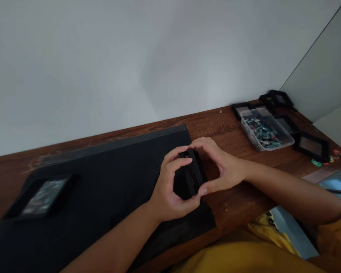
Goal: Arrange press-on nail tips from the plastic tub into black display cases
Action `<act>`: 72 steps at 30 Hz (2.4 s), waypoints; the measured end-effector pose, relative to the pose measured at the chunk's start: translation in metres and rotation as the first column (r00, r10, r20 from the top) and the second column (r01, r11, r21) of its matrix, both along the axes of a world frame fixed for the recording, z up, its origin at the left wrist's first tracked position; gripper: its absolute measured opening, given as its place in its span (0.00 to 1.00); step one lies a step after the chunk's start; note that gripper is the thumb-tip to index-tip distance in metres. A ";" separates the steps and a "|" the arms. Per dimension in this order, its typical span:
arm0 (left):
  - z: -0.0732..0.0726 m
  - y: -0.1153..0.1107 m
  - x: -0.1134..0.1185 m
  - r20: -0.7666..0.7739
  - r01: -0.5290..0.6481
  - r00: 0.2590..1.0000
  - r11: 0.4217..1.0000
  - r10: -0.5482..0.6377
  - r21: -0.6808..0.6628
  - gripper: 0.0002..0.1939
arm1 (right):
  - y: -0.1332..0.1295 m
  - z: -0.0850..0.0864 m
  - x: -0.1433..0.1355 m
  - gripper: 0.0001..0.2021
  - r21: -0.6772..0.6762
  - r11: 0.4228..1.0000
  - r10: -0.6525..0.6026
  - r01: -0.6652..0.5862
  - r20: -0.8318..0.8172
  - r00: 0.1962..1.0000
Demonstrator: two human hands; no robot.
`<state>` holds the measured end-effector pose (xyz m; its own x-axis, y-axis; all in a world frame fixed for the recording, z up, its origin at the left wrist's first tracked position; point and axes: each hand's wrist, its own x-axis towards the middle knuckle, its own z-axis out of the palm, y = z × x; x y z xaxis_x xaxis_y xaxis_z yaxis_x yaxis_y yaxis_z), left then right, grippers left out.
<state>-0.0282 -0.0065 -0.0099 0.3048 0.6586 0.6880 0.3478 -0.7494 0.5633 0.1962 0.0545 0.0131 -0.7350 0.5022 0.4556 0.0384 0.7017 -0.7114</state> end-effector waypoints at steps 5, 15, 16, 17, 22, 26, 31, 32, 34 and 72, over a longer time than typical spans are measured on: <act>-0.002 0.000 0.000 0.051 0.021 0.999 0.996 -0.017 -0.087 0.37 | -0.002 0.005 0.000 0.31 -0.199 0.980 -0.019 0.021 0.013 1.000; -0.007 0.002 -0.002 0.127 0.082 0.990 0.981 -0.060 -0.176 0.42 | 0.009 0.009 0.005 0.21 -0.356 0.934 -0.044 0.031 -0.029 0.999; -0.008 0.002 -0.002 0.140 0.083 0.988 0.980 -0.059 -0.179 0.42 | 0.009 0.009 0.004 0.20 -0.350 0.936 -0.047 0.033 -0.034 0.998; -0.009 0.003 -0.002 0.161 0.080 0.986 0.979 -0.050 -0.188 0.42 | 0.010 0.008 0.004 0.20 -0.341 0.939 -0.053 0.038 -0.035 0.998; -0.012 0.009 -0.002 0.270 0.040 0.962 0.947 0.050 -0.317 0.27 | 0.009 0.004 0.000 0.15 -0.238 0.969 -0.058 0.063 0.029 0.998; -0.011 0.016 -0.004 0.266 -0.037 0.954 0.938 0.135 -0.345 0.16 | 0.006 0.004 -0.002 0.12 -0.100 0.993 -0.045 0.055 0.100 0.994; -0.011 0.022 -0.007 0.198 -0.186 0.947 0.932 0.255 -0.311 0.10 | 0.006 0.003 -0.001 0.12 -0.023 1.000 -0.011 0.014 0.127 0.992; -0.011 0.022 -0.007 0.196 -0.203 0.943 0.933 0.268 -0.296 0.10 | 0.006 0.004 -0.001 0.14 -0.020 1.000 0.007 -0.004 0.123 0.992; -0.011 0.022 -0.008 0.190 -0.219 0.942 0.936 0.277 -0.276 0.11 | 0.007 0.005 -0.001 0.14 -0.007 0.999 0.046 -0.046 0.122 0.991; -0.040 0.023 -0.018 -0.185 -0.384 0.923 0.852 0.339 -0.357 0.26 | 0.003 0.014 -0.002 0.03 0.217 0.842 -0.528 0.494 0.516 0.674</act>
<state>-0.0464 0.0161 -0.0496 0.0534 0.9393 0.3388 0.6294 -0.2951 0.7189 0.1938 0.0571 0.0272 -0.4978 0.8606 0.1076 0.7629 0.4935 -0.4176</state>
